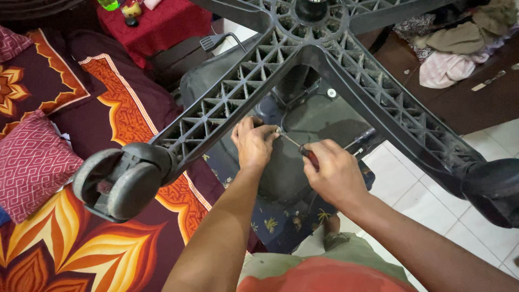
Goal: The person works on an office chair turned upside down on the floor of a bedroom. They use a screwdriver to unscrew and tighten screws attaching the seat plate to the chair seat, repositioning screws and steadying the seat with the other hand.
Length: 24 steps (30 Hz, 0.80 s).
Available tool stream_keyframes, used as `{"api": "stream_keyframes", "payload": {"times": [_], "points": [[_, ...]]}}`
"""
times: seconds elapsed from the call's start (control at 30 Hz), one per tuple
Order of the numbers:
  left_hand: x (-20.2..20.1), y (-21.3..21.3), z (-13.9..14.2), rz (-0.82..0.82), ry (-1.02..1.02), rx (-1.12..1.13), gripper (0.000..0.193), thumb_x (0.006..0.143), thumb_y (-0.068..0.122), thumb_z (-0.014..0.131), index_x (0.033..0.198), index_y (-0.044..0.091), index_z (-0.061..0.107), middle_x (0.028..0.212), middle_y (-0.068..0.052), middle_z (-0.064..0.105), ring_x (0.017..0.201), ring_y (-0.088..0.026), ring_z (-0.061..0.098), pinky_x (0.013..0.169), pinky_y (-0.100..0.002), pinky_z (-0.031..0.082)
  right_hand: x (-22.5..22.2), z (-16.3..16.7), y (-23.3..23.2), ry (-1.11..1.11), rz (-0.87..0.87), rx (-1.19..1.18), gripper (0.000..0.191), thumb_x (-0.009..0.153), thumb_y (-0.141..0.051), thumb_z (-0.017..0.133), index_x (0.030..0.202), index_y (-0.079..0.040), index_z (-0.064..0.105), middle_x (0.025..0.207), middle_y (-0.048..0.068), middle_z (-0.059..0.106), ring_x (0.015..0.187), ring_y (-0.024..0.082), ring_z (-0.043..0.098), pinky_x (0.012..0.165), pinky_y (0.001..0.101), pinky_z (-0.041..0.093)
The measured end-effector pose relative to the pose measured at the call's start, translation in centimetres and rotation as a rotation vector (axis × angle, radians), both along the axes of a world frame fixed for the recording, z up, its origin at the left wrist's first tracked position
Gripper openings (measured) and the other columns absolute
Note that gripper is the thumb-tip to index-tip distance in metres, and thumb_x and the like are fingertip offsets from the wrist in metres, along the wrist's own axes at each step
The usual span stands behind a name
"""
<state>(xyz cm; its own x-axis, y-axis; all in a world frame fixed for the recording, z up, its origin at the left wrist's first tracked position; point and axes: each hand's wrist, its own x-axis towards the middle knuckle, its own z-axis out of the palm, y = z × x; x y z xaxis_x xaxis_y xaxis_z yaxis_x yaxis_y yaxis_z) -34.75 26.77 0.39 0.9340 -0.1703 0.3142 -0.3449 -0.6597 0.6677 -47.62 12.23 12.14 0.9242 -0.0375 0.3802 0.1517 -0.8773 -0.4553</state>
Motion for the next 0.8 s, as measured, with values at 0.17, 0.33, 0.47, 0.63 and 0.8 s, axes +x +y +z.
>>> {"api": "stream_keyframes", "payload": {"times": [0.17,0.33,0.47,0.63,0.8], "points": [[-0.1,-0.1,-0.2,-0.005,0.005,-0.011,0.024,0.071,0.026,0.086,0.095,0.024,0.084,0.112,-0.005,0.063,0.121,-0.026,0.053,0.11,-0.047,0.031,1.0,0.9,0.1,0.214,0.003,-0.127,0.02,0.09,-0.02,0.069,0.105,-0.006,0.072,0.091,0.017,0.067,0.073,0.041,0.068,0.067,0.0492,0.056],[0.0,-0.1,-0.6,0.013,0.0,-0.04,0.025,0.071,0.026,0.086,0.096,0.024,0.084,0.112,-0.005,0.064,0.121,-0.026,0.054,0.11,-0.047,0.031,2.7,1.9,0.9,0.385,-0.04,-0.277,0.023,0.091,-0.028,0.07,0.099,-0.006,0.07,0.089,0.019,0.072,0.082,0.041,0.071,0.075,0.0502,0.057],[0.0,-0.2,-0.8,0.016,-0.011,-0.013,0.026,0.071,0.027,0.087,0.097,0.024,0.084,0.112,-0.005,0.064,0.12,-0.026,0.054,0.112,-0.05,0.03,3.7,3.0,1.0,0.458,-0.196,-0.077,0.025,0.09,-0.029,0.07,0.104,-0.009,0.072,0.089,0.022,0.075,0.087,0.043,0.072,0.082,0.0512,0.057],[0.2,-0.1,-0.6,0.01,0.013,0.006,0.025,0.072,0.028,0.087,0.096,0.025,0.084,0.112,-0.005,0.064,0.118,-0.027,0.055,0.11,-0.048,0.032,4.0,3.8,2.0,0.46,-0.12,-0.245,0.03,0.089,-0.028,0.067,0.107,-0.004,0.067,0.089,0.023,0.073,0.082,0.047,0.071,0.074,0.0556,0.057],[0.2,0.2,-0.7,0.005,0.015,-0.024,0.031,0.069,0.03,0.088,0.099,0.024,0.084,0.111,-0.005,0.064,0.116,-0.027,0.055,0.107,-0.048,0.034,4.4,3.4,3.0,0.472,-0.057,-0.417,0.027,0.094,-0.027,0.062,0.107,-0.003,0.068,0.09,0.025,0.071,0.082,0.046,0.073,0.071,0.0553,0.059]]}}
